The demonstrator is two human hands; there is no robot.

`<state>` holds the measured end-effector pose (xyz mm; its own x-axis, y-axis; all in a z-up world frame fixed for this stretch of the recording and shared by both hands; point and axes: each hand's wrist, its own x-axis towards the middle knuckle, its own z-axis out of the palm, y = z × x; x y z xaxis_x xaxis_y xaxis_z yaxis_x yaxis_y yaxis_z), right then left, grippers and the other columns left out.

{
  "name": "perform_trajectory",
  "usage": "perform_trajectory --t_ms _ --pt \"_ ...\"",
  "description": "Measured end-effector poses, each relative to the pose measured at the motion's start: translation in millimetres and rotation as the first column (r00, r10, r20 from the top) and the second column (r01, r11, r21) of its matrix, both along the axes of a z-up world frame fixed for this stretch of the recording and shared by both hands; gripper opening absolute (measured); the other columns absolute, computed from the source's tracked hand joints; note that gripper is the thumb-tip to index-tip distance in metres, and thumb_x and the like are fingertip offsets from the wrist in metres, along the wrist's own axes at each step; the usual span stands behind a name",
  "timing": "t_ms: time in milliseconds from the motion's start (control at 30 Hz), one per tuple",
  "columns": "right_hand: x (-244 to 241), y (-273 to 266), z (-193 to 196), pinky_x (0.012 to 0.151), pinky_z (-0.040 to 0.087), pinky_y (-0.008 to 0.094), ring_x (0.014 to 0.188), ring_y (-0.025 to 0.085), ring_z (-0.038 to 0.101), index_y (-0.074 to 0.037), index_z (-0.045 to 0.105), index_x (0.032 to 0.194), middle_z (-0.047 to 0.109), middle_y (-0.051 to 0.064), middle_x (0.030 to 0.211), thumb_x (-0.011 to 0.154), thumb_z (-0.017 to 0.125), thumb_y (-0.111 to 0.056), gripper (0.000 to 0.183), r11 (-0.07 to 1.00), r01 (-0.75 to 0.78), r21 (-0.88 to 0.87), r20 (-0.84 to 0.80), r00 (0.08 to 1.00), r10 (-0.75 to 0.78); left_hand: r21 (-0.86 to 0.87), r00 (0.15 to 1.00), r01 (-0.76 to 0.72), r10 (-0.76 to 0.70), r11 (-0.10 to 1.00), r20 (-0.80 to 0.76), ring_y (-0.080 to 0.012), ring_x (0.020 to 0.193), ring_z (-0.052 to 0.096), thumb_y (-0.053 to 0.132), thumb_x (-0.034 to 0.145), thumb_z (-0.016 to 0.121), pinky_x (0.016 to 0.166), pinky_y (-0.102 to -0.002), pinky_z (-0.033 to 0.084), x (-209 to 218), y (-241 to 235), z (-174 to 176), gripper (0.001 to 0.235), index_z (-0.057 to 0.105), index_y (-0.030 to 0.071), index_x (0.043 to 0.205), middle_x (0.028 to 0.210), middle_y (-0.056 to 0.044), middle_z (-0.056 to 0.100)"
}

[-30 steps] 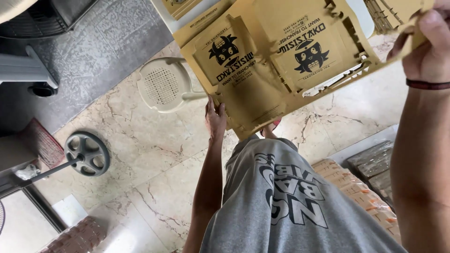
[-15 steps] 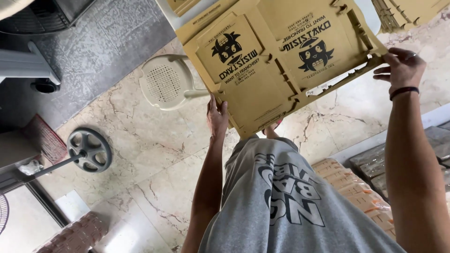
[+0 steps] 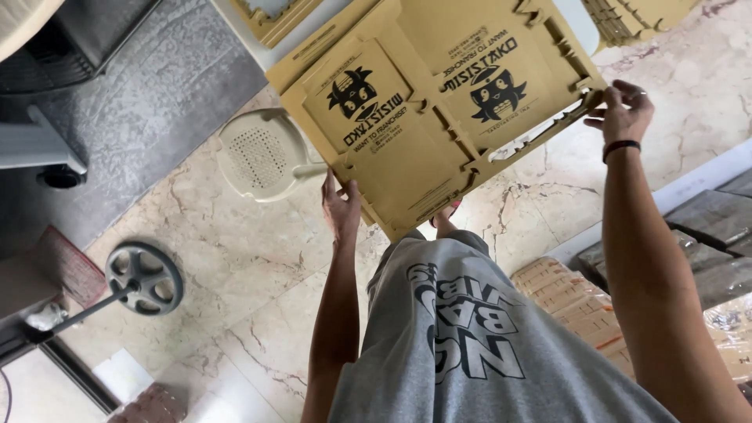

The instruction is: The person is stripping waste cardboard from die-cut sheets and folding them into pizza boxes.

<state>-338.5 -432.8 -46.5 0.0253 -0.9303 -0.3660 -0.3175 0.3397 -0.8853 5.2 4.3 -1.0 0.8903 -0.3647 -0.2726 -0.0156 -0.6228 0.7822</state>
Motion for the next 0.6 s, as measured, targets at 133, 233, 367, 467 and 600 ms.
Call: perform_trajectory --t_ms 133,233,367,467,600 --pt "12 10 15 0.051 0.072 0.032 0.067 0.019 0.077 -0.011 0.073 0.112 0.069 0.006 0.105 0.099 0.074 -0.021 0.017 0.999 -0.007 -0.032 0.003 1.000 0.007 0.014 0.998 -0.058 0.058 0.998 0.001 -0.0282 0.096 0.075 0.011 0.092 0.068 0.072 -0.037 0.067 2 -5 2 0.058 0.051 0.008 0.147 0.138 -0.020 0.060" --pt "13 6 18 0.042 0.059 0.029 0.049 0.016 0.064 -0.009 0.068 0.121 0.064 0.004 0.113 0.104 0.073 -0.030 0.028 0.986 -0.107 -0.130 -0.064 0.993 0.099 0.072 0.991 -0.088 0.094 0.994 -0.090 -0.0283 0.099 0.075 0.027 0.094 0.062 0.074 -0.042 0.063 5 -13 16 0.059 0.050 0.010 0.149 0.141 -0.021 0.058" --pt "25 3 39 0.047 0.059 0.023 0.052 0.009 0.060 -0.014 0.070 0.117 0.071 0.004 0.083 0.103 0.069 -0.022 0.016 0.992 -0.129 0.009 -0.143 0.981 0.129 0.073 0.981 -0.103 0.114 0.992 -0.157 -0.0309 0.103 0.074 0.030 0.095 0.063 0.075 -0.043 0.065 9 -14 14 0.061 0.046 0.012 0.151 0.144 -0.019 0.054" --pt "31 -1 48 0.049 0.060 0.025 0.066 0.012 0.067 -0.013 0.069 0.121 0.069 0.002 0.098 0.102 0.073 -0.026 0.023 0.983 -0.185 0.008 -0.164 0.969 0.184 0.166 0.998 -0.050 0.057 0.985 -0.039 -0.0376 0.128 0.050 0.035 0.094 0.067 0.087 -0.060 0.054 17 -12 15 0.078 0.027 0.021 0.159 0.158 -0.015 0.035" --pt "28 -16 37 0.041 0.059 0.029 0.057 0.021 0.067 -0.006 0.068 0.126 0.070 0.006 0.111 0.100 0.074 -0.024 0.032 0.953 -0.294 -0.075 -0.312 0.914 0.258 0.290 0.954 0.075 -0.153 0.954 0.257 -0.0457 0.156 0.010 0.039 0.096 0.070 0.116 -0.078 0.016 68 -34 18 0.091 0.013 0.022 0.164 0.173 -0.013 0.008"
